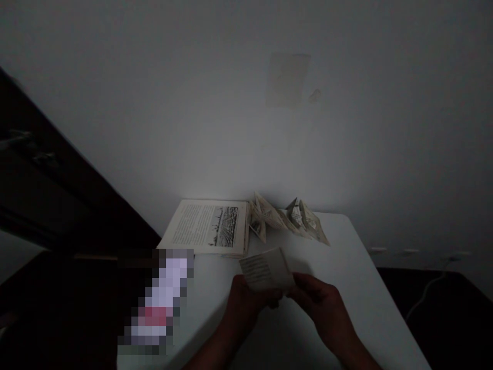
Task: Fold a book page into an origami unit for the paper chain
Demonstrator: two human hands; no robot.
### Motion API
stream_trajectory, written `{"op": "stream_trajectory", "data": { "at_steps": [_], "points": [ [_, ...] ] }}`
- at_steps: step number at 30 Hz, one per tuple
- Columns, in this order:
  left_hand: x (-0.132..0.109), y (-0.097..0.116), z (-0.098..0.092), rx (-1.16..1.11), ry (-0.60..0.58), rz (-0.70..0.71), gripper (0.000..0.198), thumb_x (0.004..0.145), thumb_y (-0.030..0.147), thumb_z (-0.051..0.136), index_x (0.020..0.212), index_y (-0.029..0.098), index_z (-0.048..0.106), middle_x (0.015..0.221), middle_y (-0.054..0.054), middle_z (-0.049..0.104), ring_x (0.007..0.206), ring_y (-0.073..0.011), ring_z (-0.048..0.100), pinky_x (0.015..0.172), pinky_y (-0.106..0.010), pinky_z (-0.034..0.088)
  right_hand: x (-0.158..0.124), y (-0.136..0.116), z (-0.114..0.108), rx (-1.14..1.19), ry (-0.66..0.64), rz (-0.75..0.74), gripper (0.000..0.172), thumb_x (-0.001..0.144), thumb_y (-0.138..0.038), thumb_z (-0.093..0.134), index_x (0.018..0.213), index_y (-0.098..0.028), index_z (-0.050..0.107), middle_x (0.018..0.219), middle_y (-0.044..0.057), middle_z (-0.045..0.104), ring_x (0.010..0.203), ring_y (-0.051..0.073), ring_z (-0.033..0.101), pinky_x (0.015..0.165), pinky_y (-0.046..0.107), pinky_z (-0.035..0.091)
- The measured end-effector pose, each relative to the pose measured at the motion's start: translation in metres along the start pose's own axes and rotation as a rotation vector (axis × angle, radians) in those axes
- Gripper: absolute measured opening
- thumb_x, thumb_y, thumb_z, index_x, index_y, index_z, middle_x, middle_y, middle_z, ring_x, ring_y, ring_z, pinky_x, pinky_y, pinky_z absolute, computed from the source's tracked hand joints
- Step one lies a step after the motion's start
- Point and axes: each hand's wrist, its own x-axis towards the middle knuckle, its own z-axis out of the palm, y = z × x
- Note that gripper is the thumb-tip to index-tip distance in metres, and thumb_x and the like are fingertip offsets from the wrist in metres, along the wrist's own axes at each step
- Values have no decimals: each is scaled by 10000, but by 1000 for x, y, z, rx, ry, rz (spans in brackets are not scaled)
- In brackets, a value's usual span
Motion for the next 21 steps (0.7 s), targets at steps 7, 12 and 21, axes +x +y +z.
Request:
{"op": "stream_trajectory", "data": {
  "at_steps": [7,12,21],
  "points": [
    [-3,-4,5,-58,31,-33,122,617,207,689,624,88,663,558,-47,637,519,-143,562,512,-233,434,0,-1,2,-280,69,-77,269,757,-407,596,653,-174,679,544,9,620,534,151,582,526,227,445],
    [-2,-1,6,-123,153,-49,266,570,224,740,792,90,678,779,-96,702,686,-212,639,630,-284,490,-1,3,0,-277,44,-108,275,771,-402,579,642,-175,666,534,6,610,529,151,588,516,220,453],
    [-2,-7,10,-85,334,-34,277,600,341,732,734,103,682,653,-29,676,596,-170,601,566,-247,470,-5,2,6,-373,85,-130,270,773,-402,576,665,-187,698,561,14,649,516,153,586,504,224,445]
  ]
}}
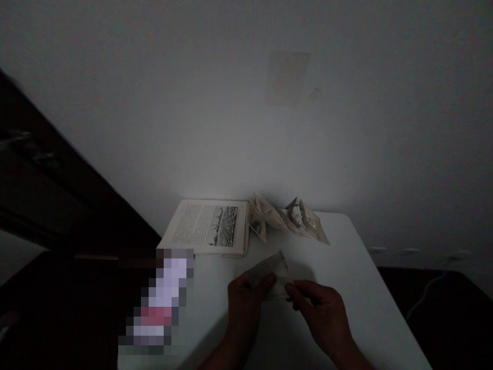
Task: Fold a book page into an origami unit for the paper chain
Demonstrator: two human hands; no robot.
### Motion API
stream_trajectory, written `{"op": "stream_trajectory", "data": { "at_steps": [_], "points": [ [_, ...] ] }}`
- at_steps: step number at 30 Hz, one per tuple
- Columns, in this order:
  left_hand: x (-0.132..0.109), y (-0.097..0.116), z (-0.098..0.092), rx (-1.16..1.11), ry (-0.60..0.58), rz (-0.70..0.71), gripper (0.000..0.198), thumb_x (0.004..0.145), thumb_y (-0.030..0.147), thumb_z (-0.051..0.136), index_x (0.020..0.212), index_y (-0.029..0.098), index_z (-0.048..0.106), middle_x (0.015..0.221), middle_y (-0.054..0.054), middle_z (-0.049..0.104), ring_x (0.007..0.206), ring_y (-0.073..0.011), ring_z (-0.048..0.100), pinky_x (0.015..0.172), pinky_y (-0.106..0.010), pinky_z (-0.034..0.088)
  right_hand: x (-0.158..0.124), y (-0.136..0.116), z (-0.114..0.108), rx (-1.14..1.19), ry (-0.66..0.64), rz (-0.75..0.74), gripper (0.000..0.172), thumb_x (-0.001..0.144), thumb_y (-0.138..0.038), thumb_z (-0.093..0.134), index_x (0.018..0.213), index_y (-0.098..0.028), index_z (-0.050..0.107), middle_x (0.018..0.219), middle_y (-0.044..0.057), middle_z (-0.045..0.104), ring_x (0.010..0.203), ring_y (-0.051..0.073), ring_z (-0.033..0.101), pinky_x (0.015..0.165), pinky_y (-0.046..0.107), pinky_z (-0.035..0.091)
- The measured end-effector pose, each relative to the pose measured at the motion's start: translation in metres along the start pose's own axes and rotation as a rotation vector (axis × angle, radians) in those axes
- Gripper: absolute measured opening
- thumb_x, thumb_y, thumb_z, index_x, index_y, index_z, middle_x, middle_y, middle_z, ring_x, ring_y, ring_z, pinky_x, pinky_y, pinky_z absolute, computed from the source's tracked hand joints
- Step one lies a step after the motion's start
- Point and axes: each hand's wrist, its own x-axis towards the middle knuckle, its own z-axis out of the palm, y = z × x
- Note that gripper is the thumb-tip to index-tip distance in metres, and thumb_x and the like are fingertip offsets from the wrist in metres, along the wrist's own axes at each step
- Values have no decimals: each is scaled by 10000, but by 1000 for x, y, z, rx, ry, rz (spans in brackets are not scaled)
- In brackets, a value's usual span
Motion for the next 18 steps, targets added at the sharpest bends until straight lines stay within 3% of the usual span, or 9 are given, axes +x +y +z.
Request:
{"op": "stream_trajectory", "data": {
  "at_steps": [4,9,14,18],
  "points": [
    [4,-2,-6,78,59,55,299,651,392,689,754,111,685,676,-21,679,617,-164,592,557,-229,458,-1,1,0,47,0,53,267,766,-410,586,690,-182,704,544,17,638,524,165,595,508,234,450],
    [5,-6,-15,281,46,135,331,740,441,591,711,122,672,595,0,644,584,-154,576,506,-201,426,-1,3,2,204,-6,115,257,740,-410,618,670,-174,694,494,9,593,533,173,592,526,244,454],
    [6,-2,-21,431,-34,260,341,819,387,490,1073,212,633,790,-16,701,734,-185,635,622,-224,470,1,6,1,297,-15,168,257,717,-406,647,642,-162,677,483,-1,563,524,167,579,540,251,457],
    [13,-3,-29,696,-86,388,362,794,345,499,1127,251,607,647,-34,694,579,-192,633,573,-246,456,0,8,0,358,-38,181,251,725,-389,646,646,-152,677,476,-10,538,532,161,568,573,257,464]
  ]
}}
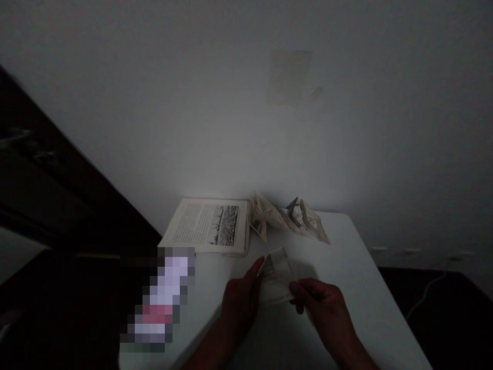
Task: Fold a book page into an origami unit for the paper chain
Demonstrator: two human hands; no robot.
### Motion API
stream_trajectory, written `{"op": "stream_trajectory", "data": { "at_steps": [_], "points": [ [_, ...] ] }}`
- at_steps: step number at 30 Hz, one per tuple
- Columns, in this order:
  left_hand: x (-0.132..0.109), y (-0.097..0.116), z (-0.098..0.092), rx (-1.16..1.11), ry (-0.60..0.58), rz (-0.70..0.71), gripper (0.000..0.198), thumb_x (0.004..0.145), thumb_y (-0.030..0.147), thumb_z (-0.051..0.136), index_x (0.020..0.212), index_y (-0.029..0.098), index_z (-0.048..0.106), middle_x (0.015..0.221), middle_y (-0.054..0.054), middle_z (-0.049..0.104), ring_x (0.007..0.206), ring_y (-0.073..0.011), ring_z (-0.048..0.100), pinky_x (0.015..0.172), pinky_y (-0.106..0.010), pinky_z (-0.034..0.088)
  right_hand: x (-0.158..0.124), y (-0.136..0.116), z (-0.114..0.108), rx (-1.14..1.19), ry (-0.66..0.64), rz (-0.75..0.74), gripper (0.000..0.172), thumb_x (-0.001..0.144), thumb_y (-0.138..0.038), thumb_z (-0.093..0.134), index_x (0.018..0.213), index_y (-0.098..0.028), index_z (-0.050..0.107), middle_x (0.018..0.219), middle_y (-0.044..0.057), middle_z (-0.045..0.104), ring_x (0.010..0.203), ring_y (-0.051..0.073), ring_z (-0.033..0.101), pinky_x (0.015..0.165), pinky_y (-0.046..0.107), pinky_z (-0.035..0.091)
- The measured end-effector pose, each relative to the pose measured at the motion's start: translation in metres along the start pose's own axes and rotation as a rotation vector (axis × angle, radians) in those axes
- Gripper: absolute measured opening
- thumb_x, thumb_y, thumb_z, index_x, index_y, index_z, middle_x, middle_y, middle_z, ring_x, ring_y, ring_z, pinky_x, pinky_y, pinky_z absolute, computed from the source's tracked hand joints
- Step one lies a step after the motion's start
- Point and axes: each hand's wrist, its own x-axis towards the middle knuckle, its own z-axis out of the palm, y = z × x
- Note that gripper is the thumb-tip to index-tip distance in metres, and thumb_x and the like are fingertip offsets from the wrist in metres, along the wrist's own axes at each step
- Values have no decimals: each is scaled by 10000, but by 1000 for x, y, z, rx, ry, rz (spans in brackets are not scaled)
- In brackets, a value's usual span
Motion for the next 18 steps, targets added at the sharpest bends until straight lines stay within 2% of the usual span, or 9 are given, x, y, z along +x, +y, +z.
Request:
{"op": "stream_trajectory", "data": {
  "at_steps": [3,5,8,10,13,18],
  "points": [
    [1,0,-2,-6,-3,27,360,805,361,483,1117,240,613,555,-27,657,487,-165,599,515,-226,436,-1,0,-1,1,-3,-3,264,729,-395,641,632,-150,668,470,-14,525,523,156,555,564,254,455],
    [0,4,-2,-137,-27,-70,394,838,403,433,1140,203,588,465,0,599,396,-139,545,435,-204,410,0,0,-2,-10,13,-5,273,733,-403,635,630,-152,662,473,-14,522,527,157,554,561,251,449],
    [-4,9,2,-411,-159,-215,491,815,467,463,1148,114,539,389,38,522,293,-114,455,330,-186,356,2,-1,-5,-27,51,-8,269,738,-408,630,653,-155,662,478,-13,527,548,165,569,569,249,449],
    [-7,11,8,-527,-270,-258,498,772,485,523,1045,72,576,392,31,524,273,-97,426,304,-177,333,3,0,-6,-46,71,-19,269,738,-410,629,645,-159,657,484,-11,536,547,165,570,565,247,446],
    [-11,14,17,-555,-350,-292,459,785,501,494,888,71,619,378,17,520,257,-82,403,291,-167,306,2,3,-4,-91,102,-49,280,743,-419,618,631,-165,653,507,-2,565,526,155,555,531,239,435],
    [-12,21,18,-410,-295,-255,471,824,515,410,708,104,610,374,11,519,286,-89,447,329,-169,336,-2,10,0,-216,181,-87,270,743,-422,610,719,-165,688,585,29,639,560,181,589,544,258,459]
  ]
}}
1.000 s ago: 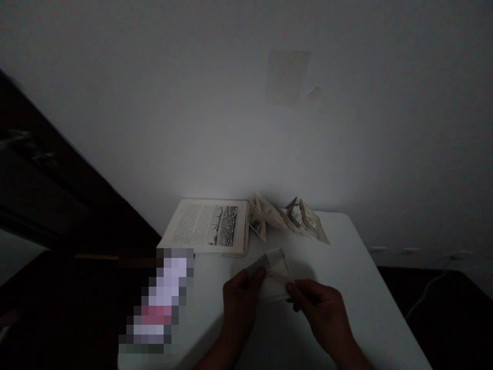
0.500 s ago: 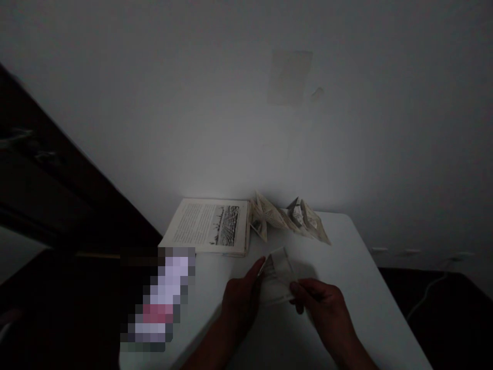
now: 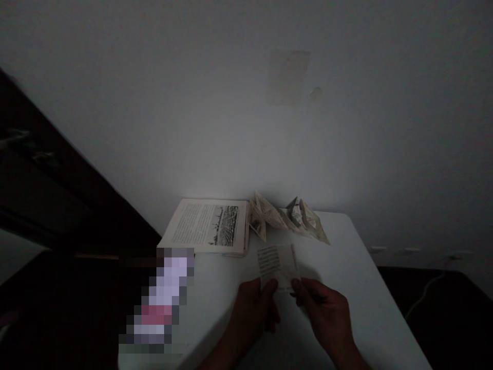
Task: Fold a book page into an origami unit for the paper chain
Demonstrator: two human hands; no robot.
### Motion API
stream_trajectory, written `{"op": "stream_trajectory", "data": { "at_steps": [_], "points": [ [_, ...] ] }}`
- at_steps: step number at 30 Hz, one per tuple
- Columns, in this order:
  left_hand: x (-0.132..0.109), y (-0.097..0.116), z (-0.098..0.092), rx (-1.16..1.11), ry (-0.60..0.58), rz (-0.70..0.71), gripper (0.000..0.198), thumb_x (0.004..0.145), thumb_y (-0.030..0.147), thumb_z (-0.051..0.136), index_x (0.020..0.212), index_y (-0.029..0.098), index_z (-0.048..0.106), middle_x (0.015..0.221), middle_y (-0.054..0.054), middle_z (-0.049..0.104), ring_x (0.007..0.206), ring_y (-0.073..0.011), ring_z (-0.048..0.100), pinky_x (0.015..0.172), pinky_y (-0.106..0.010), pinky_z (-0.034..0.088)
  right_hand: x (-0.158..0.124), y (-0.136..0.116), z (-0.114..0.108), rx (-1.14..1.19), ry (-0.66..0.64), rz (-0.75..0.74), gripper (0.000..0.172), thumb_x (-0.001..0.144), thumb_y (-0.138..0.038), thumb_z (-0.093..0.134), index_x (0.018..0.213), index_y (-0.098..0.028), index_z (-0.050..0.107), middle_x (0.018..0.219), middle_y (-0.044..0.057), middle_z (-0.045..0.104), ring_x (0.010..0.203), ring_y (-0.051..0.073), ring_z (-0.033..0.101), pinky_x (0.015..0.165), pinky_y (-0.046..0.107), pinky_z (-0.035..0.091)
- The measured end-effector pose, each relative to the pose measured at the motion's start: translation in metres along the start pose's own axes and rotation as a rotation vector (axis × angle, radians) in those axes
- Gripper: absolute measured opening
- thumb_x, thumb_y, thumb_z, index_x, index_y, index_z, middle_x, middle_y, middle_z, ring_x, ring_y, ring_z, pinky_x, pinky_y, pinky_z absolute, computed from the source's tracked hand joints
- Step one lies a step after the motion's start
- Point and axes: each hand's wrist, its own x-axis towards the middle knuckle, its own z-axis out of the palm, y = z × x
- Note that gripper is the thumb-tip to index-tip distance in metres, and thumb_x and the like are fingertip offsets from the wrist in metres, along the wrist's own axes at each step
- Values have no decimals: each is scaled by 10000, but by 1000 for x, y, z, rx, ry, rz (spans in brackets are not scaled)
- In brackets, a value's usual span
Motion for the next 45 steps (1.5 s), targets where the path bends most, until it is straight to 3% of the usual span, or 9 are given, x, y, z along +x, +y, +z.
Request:
{"op": "stream_trajectory", "data": {
  "at_steps": [3,9,14,17,19,24,29,38,45],
  "points": [
    [0,0,-3,47,21,31,456,825,507,418,675,116,599,394,3,540,318,-95,480,367,-174,367,-1,-1,1,-50,36,-17,263,738,-418,614,740,-167,695,640,44,671,571,188,604,543,263,470],
    [6,-14,4,-234,-67,-5,404,715,488,582,673,88,621,496,-31,580,353,-110,496,378,-209,386,-2,-8,5,30,87,-10,285,739,-435,603,664,-169,673,536,15,617,519,169,581,504,243,464],
    [3,-8,16,-34,145,87,306,740,411,582,628,133,644,513,-20,590,438,-120,513,451,-212,400,-2,-1,11,-26,125,-45,274,737,-426,608,692,-170,695,573,25,654,528,173,597,505,240,469],
    [0,-2,15,121,181,247,213,754,356,572,716,171,670,655,-34,656,586,-152,579,580,-224,436,-2,3,11,-89,129,-91,247,722,-406,630,729,-173,713,676,48,704,571,189,629,538,246,486],
    [0,-1,12,118,135,267,244,779,368,535,712,169,659,642,-31,644,582,-149,569,569,-220,422,-2,2,10,-84,129,-96,240,728,-399,626,734,-176,715,690,50,711,565,186,633,539,245,491],
    [3,-6,6,3,88,123,390,812,451,470,584,145,552,436,30,446,419,-96,412,442,-203,313,-1,-9,4,-89,105,-109,236,736,-395,616,711,-180,709,616,38,695,534,187,633,520,244,490],
    [3,-4,4,-82,36,94,442,821,489,435,555,145,512,435,30,433,414,-92,399,440,-209,301,-2,-12,4,-127,103,-124,233,750,-391,604,697,-184,698,612,29,692,534,181,632,521,239,492],
    [0,-5,-2,-3,9,83,515,840,527,366,484,159,422,407,42,369,406,-79,351,447,-212,278,-2,-10,0,-119,63,-123,257,765,-406,586,719,-178,695,590,20,679,517,165,626,515,230,499],
    [0,-2,-12,23,-88,182,505,866,486,331,502,156,449,425,27,417,436,-94,415,496,-216,327,-1,-10,-7,-99,33,-106,260,759,-414,592,716,-178,693,563,10,652,517,154,605,510,218,483]
  ]
}}
